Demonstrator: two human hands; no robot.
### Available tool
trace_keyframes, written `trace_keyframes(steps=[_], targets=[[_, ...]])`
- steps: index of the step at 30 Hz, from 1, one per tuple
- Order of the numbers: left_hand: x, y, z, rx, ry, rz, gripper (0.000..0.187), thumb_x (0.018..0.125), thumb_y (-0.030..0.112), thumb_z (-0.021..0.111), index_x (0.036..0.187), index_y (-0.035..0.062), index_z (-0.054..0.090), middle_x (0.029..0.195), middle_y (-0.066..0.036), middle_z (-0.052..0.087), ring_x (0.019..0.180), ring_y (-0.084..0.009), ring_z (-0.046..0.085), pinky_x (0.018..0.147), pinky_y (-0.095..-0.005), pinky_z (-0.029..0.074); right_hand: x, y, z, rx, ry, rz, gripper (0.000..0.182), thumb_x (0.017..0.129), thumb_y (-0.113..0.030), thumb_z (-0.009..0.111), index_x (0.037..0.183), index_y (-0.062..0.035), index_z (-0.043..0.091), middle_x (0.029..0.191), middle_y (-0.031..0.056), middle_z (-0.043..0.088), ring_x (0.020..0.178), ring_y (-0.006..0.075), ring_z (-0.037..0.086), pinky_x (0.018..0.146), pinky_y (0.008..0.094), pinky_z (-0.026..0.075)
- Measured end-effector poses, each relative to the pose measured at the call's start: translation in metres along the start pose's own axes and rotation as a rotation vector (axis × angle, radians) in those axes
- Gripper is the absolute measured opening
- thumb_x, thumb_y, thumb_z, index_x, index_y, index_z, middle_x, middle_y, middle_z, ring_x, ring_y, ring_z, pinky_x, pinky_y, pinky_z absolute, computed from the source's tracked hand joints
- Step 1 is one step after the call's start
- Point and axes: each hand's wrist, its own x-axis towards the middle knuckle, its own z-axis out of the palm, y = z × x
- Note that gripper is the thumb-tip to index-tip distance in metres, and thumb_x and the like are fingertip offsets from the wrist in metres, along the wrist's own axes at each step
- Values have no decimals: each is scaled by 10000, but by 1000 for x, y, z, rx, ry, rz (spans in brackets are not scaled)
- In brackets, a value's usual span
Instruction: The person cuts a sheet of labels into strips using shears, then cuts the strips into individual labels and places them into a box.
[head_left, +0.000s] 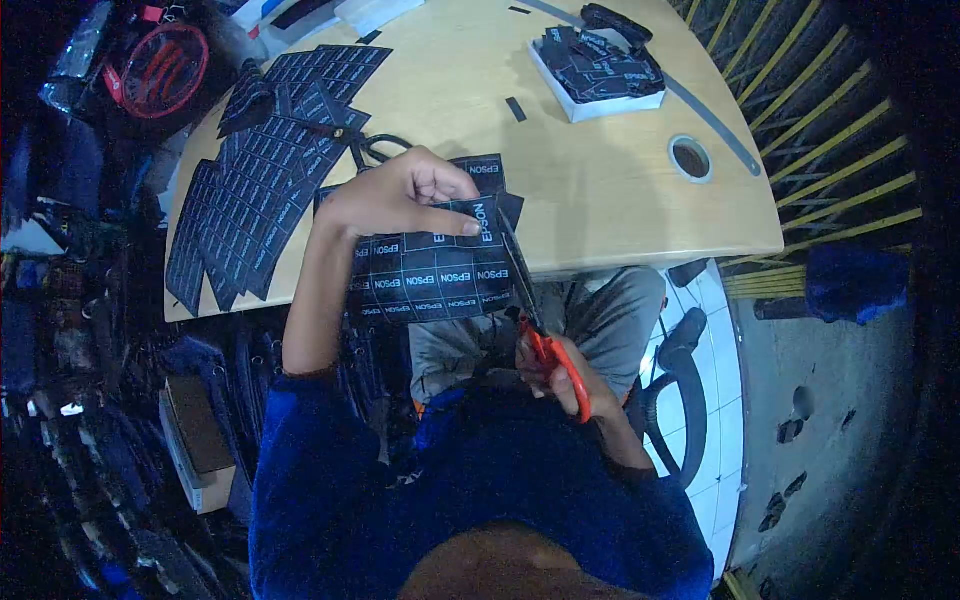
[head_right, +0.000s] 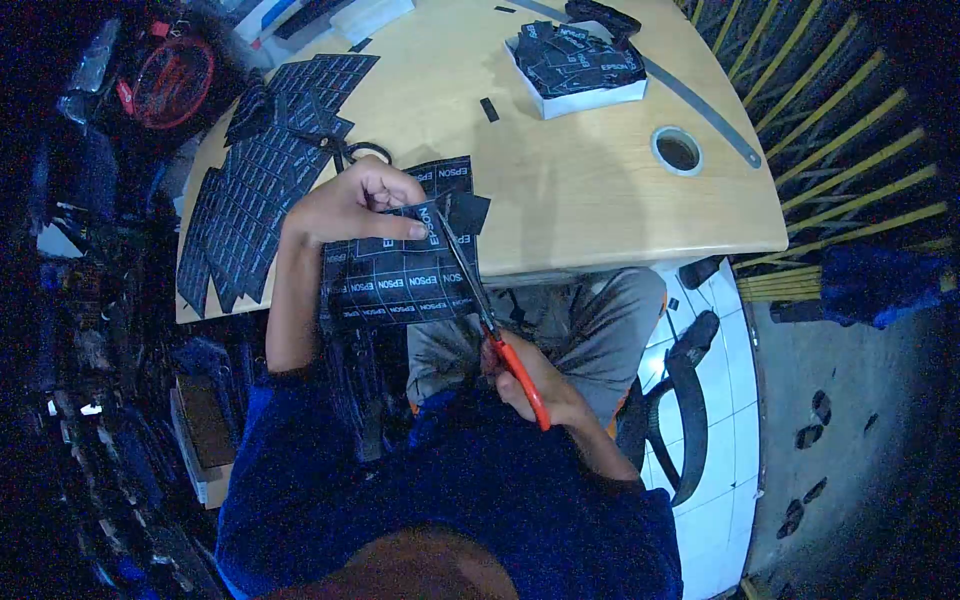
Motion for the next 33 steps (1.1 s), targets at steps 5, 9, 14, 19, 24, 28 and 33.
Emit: trace_keyframes(steps=[5,9,14,19,24,28,33], targets=[[5,0,4,-120,-73,41,116,783,26,657,874,-41,630,789,-27,648,699,-36,567,596,-170,450,8,5,-8,11,-31,-50,595,780,-646,478,867,-60,418,688,-29,387,586,61,374,488,222,330],[9,-10,2,-144,-104,34,102,788,22,650,865,-40,630,795,-36,649,710,-46,573,621,-178,462,14,3,-8,60,-36,-27,589,783,-643,481,848,-60,421,674,-24,403,558,53,389,458,214,338],[10,-9,-2,-78,-98,62,96,785,26,654,859,-32,633,788,-29,648,703,-36,568,600,-170,453,19,-1,-10,73,-12,19,508,835,-572,472,809,-67,424,646,-32,405,519,58,395,440,216,342],[10,-13,-10,-67,-86,36,89,783,40,660,851,-15,640,755,-4,640,655,-14,538,548,-156,412,16,2,-22,-58,-42,69,565,836,-612,403,802,-48,408,673,7,398,557,83,387,462,216,337],[11,-17,-12,-115,-92,7,90,782,58,669,833,-11,642,704,23,613,610,7,495,498,-153,361,14,-6,-30,-213,-81,54,594,824,-637,394,789,-44,409,665,7,391,556,84,394,453,221,337],[12,-23,-10,-134,-65,30,88,781,57,671,827,-12,640,696,29,601,605,11,477,489,-153,343,14,-4,-32,-132,-82,116,641,790,-685,396,784,-45,423,674,12,408,556,83,402,452,218,341],[11,-12,-10,-73,-77,7,92,779,59,672,836,-8,645,725,17,625,615,3,498,500,-149,358,13,-3,-32,-20,-77,47,461,859,-523,456,811,-64,452,669,-11,433,545,67,426,456,214,368]])
